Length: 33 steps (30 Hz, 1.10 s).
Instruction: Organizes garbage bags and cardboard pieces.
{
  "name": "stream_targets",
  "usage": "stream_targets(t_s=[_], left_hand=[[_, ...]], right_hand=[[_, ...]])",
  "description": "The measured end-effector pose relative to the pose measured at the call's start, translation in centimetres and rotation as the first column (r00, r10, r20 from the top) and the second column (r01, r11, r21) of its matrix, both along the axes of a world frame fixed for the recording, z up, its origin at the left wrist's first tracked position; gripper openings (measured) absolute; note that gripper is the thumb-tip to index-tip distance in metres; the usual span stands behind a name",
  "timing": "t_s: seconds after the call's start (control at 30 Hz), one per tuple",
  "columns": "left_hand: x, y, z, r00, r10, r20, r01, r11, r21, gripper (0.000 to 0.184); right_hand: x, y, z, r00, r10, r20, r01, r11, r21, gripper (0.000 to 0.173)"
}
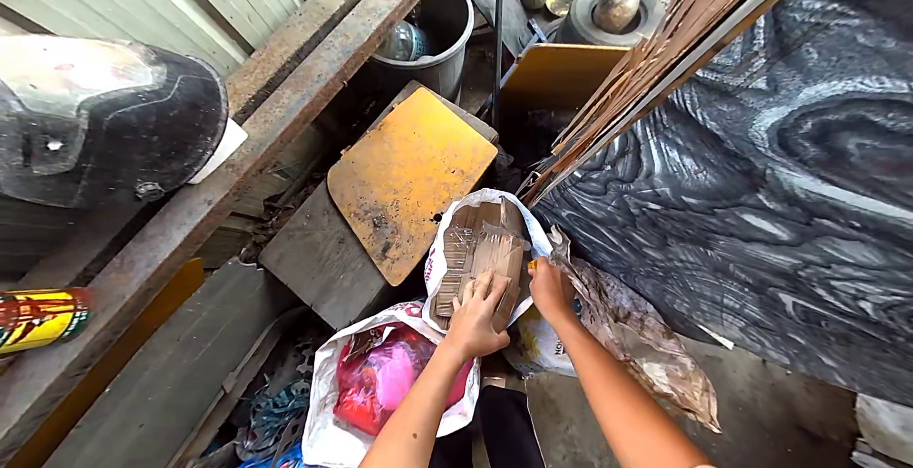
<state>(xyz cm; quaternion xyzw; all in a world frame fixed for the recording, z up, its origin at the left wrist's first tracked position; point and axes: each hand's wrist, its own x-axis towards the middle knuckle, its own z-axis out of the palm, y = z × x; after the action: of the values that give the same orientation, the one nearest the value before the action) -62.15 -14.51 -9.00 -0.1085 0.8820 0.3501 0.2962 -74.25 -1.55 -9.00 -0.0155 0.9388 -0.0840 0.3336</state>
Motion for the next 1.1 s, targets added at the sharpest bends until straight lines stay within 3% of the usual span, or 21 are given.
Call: stream_targets(t_s=[0.23, 0.33, 0.43, 0.5, 0.57, 0.67, 0.77, 0.9, 1.1], left_hand=[[0.1, 0.4, -0.3, 1.000, -0.006, 0.002, 0.006, 1.000, 0.029, 0.098], [0.1, 0.0, 0.1, 1.000, -0.027, 0.014, 0.026, 0.999, 0.028, 0.098], [0.4, -0.4, 0.0, 0.999, -0.030, -0.038, 0.031, 0.999, 0.025, 0.094], [0.6, -0.3, 0.2, 0.998, -0.042, -0.038, 0.043, 0.999, 0.016, 0.094], [0.5, -0.1, 0.8, 0.998, -0.063, -0.029, 0.063, 0.998, -0.016, 0.095], [0.1, 0.5, 1.8, 0.995, -0.098, 0.022, 0.100, 0.990, -0.102, 0.099], [-0.3, 0.7, 2.5, 0.994, -0.067, 0.082, 0.077, 0.989, -0.123, 0.105], [-0.3, -0.3, 2.8, 0.994, -0.008, 0.110, 0.023, 0.990, -0.137, 0.107], [0.7, 1.3, 0.7, 0.984, 0.131, 0.118, -0.108, 0.977, -0.182, 0.109]], right_hand=[[-3.5, -1.6, -4.0, 0.993, -0.098, -0.066, 0.095, 0.994, -0.057, 0.028], [-2.8, -0.8, -5.4, 0.987, -0.085, -0.139, 0.060, 0.983, -0.175, 0.025], [0.4, 0.7, -3.9, 0.973, -0.119, -0.199, 0.040, 0.932, -0.360, 0.049], [4.5, 1.5, -1.5, 0.943, -0.223, -0.247, 0.135, 0.934, -0.330, 0.062], [7.7, 1.8, -0.5, 0.920, -0.376, -0.114, 0.327, 0.893, -0.309, 0.068], [8.9, 2.6, -3.2, 0.844, -0.455, 0.282, 0.521, 0.821, -0.234, 0.047], [8.1, 3.3, -5.0, 0.795, -0.335, 0.507, 0.484, 0.853, -0.196, 0.031], [8.3, 3.9, -3.9, 0.758, -0.225, 0.612, 0.434, 0.874, -0.217, 0.026], [9.9, 4.6, -1.9, 0.785, -0.241, 0.571, 0.462, 0.841, -0.280, 0.031]])
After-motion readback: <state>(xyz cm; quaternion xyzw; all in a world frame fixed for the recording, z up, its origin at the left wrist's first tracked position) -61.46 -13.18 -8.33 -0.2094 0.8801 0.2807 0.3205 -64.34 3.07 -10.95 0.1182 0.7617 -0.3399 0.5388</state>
